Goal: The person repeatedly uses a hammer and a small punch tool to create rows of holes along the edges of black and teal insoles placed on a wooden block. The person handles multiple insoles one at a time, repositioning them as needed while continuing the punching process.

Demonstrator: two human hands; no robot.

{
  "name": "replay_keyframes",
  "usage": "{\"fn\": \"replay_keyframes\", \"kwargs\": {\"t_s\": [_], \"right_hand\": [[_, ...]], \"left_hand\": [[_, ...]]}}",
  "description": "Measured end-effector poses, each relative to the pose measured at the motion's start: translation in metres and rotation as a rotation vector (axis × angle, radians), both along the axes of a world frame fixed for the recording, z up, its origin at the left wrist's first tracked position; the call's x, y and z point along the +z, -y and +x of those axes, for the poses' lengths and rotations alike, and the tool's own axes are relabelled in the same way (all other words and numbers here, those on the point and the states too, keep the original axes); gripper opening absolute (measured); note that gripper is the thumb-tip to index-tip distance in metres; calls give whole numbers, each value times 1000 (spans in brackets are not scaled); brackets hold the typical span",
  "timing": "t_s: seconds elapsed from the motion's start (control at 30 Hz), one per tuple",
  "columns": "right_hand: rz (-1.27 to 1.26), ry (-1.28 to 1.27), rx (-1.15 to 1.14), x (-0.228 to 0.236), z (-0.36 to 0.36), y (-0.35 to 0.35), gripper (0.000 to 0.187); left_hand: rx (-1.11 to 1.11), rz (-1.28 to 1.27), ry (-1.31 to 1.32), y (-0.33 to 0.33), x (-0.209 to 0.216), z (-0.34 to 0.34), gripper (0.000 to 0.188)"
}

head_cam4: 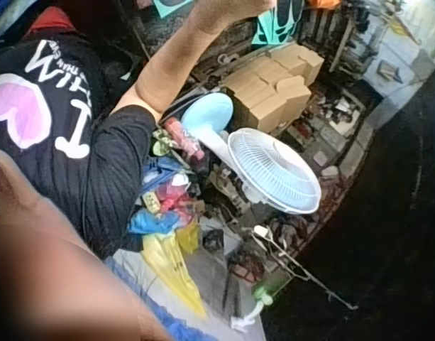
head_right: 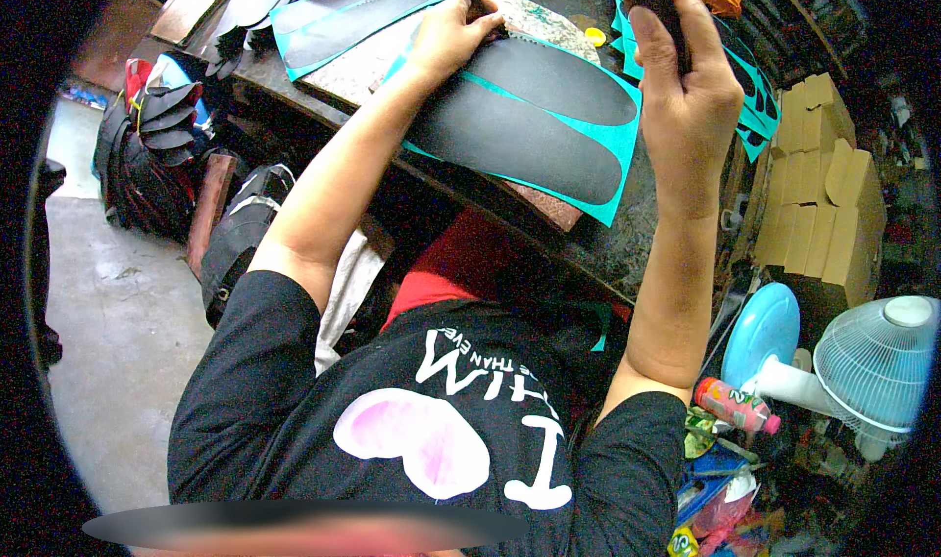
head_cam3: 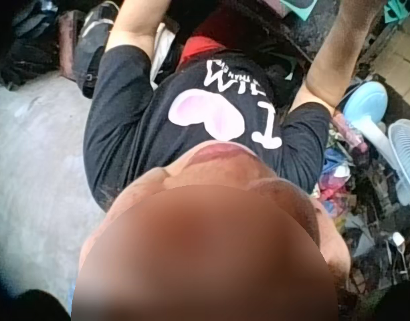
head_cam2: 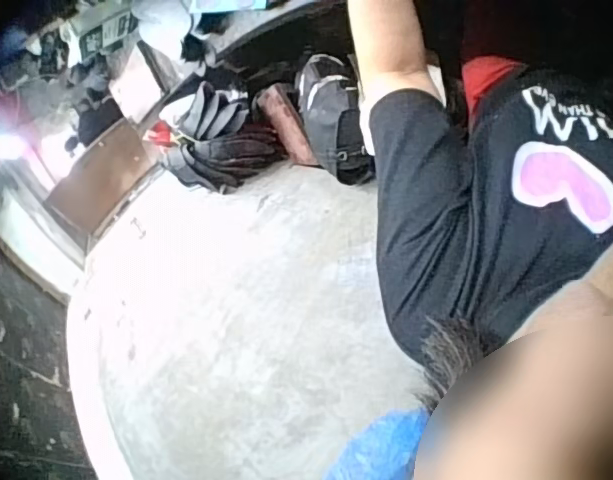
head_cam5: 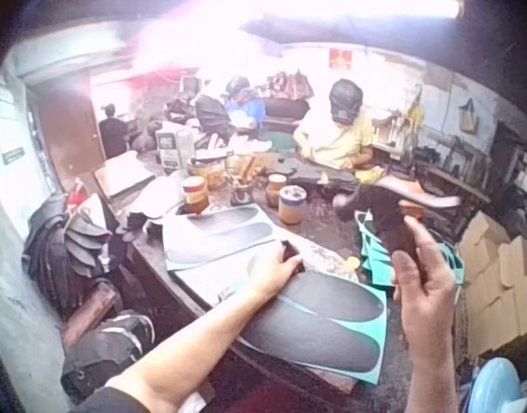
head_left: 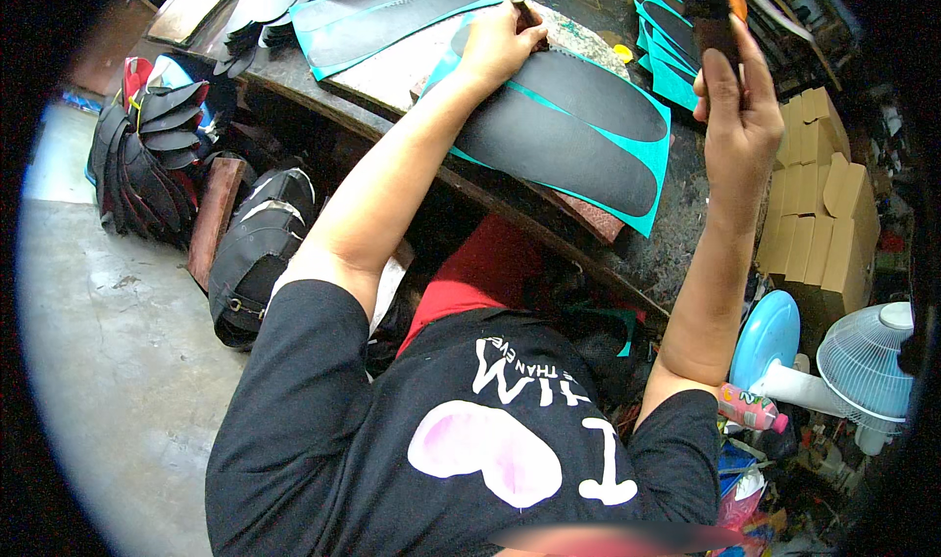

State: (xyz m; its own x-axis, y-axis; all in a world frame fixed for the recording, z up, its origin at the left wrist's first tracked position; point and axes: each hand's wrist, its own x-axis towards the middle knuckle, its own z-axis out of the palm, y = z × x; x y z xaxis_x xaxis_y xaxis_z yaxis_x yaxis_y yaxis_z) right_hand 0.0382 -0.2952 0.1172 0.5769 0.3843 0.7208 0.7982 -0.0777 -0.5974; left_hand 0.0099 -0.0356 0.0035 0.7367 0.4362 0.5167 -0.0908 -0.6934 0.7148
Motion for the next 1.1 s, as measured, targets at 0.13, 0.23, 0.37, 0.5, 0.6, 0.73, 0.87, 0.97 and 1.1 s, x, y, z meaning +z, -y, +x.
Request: {"fn": "replay_keyframes", "kwargs": {"t_s": [0.13,0.23,0.37,0.5,0.6,0.73,0.87,0.97,1.1], "right_hand": [[-144,134,-110,-18,-5,-21,39],[-430,17,-273,-38,5,-19,42],[-261,-113,-208,-24,14,2,42],[-30,-151,-44,1,2,8,40],[37,62,-21,-9,-5,-4,40],[-475,-248,-325,-40,4,-11,42],[-301,-158,-295,-27,15,10,42],[-65,-153,-99,-3,5,19,40],[-36,8,-91,-5,-10,-1,39]], "left_hand": [[-17,485,102,14,5,3,20],[74,448,50,20,2,6,15],[-69,-532,76,13,-3,8,21],[4,-30,-3,12,0,6,17],[-60,261,118,20,3,6,16],[-16,395,35,30,-2,9,15],[-83,-442,43,18,-5,14,14],[-113,-224,26,15,-5,14,14],[-109,201,157,24,-5,13,17]]}}
